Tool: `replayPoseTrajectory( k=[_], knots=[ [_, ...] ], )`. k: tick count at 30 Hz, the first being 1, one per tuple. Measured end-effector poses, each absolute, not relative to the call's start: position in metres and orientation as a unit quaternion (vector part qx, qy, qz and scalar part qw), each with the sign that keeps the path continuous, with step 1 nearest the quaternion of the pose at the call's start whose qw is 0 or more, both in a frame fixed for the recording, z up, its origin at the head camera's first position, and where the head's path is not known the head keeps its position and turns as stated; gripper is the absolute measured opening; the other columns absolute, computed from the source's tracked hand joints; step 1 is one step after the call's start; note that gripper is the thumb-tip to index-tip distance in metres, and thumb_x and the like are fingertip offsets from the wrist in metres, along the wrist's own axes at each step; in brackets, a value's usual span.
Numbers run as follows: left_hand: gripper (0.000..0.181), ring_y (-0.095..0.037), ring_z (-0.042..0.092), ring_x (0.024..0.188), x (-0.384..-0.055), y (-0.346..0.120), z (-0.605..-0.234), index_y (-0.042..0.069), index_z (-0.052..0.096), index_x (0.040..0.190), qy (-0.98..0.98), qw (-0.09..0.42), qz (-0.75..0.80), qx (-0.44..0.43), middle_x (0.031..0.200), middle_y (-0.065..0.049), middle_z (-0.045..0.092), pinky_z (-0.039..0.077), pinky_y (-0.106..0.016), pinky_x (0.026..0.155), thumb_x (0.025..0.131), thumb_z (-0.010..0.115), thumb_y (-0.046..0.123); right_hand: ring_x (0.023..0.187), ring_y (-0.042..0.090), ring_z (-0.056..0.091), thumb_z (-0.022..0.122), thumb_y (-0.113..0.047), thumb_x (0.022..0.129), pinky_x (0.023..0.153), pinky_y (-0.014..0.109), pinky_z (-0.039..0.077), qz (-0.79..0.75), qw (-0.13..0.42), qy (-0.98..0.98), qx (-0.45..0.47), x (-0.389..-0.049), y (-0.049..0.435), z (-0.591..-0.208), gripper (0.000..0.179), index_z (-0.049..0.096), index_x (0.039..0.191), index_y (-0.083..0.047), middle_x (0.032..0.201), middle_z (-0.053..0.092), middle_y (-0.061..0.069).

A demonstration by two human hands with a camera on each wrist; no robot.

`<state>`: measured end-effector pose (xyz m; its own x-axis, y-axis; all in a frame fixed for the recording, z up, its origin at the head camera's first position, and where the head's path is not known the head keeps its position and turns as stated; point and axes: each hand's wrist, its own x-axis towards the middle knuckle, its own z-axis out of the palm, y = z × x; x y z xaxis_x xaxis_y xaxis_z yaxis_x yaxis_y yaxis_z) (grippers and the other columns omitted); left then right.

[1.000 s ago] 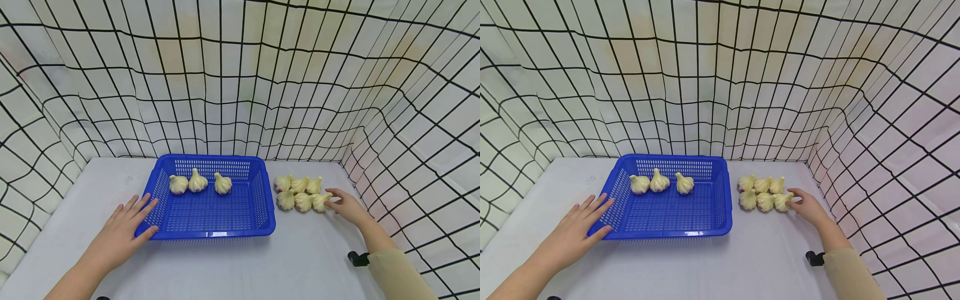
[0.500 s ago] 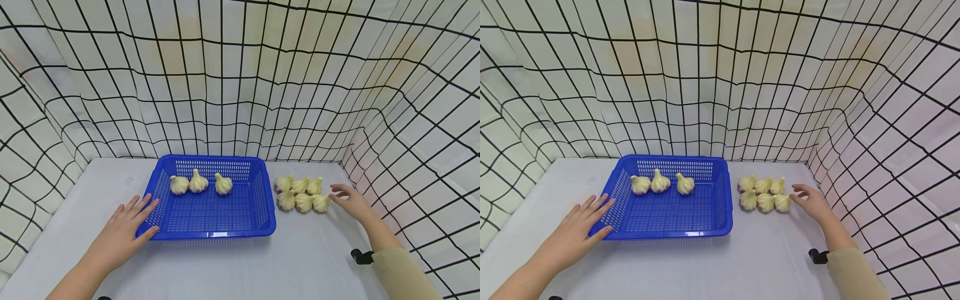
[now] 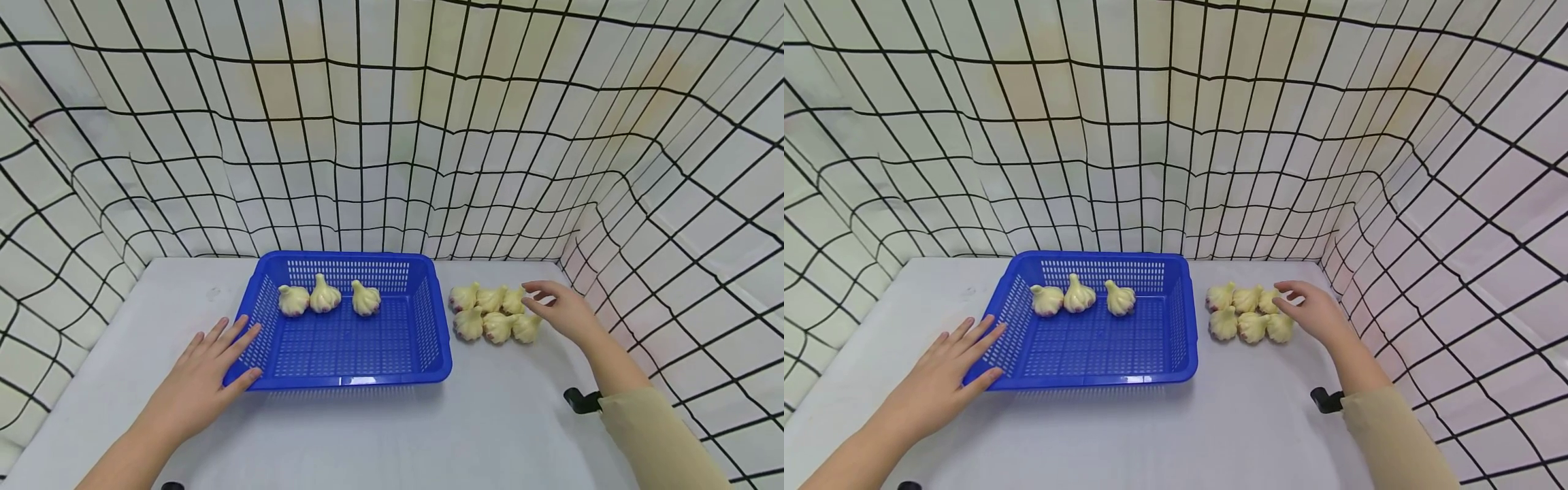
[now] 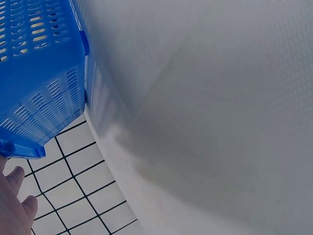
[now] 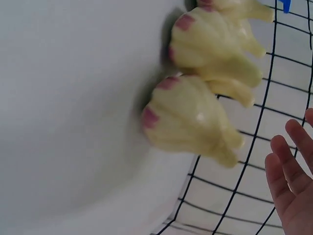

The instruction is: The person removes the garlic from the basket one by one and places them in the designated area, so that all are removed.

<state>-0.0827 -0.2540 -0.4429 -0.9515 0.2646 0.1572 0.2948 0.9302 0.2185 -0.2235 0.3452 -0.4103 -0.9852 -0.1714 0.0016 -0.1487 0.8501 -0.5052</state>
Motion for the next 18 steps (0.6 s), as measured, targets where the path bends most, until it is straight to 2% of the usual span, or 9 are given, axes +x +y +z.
replayPoseTrajectory(
  k=[3,11,18],
  knots=[
    [0.073,-0.038,0.005,0.151,-0.083,-0.254,-0.443,0.018,0.029,0.157,-0.981,0.062,-0.118,-0.141,0.162,-0.017,0.025,-0.019,-0.043,0.117,0.098,0.054,0.053,0.107,0.032,0.061,0.058,-0.057,0.095,0.085,0.047,0.052,-0.254,0.017,0.962,-0.097,-0.229,0.334,-0.407,0.056,0.062,0.133,-0.017,0.129,0.063,0.01],
    [0.074,-0.037,0.004,0.151,-0.082,-0.255,-0.442,0.02,0.028,0.158,-0.981,0.063,-0.109,-0.144,0.161,-0.017,0.026,-0.019,-0.043,0.117,0.098,0.054,0.053,0.104,0.027,0.061,0.065,-0.041,0.096,0.086,0.045,0.052,-0.256,0.017,0.956,-0.141,-0.243,0.295,-0.39,0.04,0.065,0.129,-0.019,0.124,0.066,0.006],
    [0.074,-0.036,0.002,0.152,-0.082,-0.255,-0.44,0.019,0.029,0.158,-0.983,0.057,-0.095,-0.143,0.161,-0.017,0.026,-0.018,-0.045,0.117,0.098,0.052,0.055,0.097,0.023,0.061,0.065,-0.043,0.095,0.081,0.041,0.052,-0.253,0.017,0.952,-0.174,-0.251,0.263,-0.377,0.038,0.067,0.127,-0.022,0.112,0.069,0.0]
  ],
)
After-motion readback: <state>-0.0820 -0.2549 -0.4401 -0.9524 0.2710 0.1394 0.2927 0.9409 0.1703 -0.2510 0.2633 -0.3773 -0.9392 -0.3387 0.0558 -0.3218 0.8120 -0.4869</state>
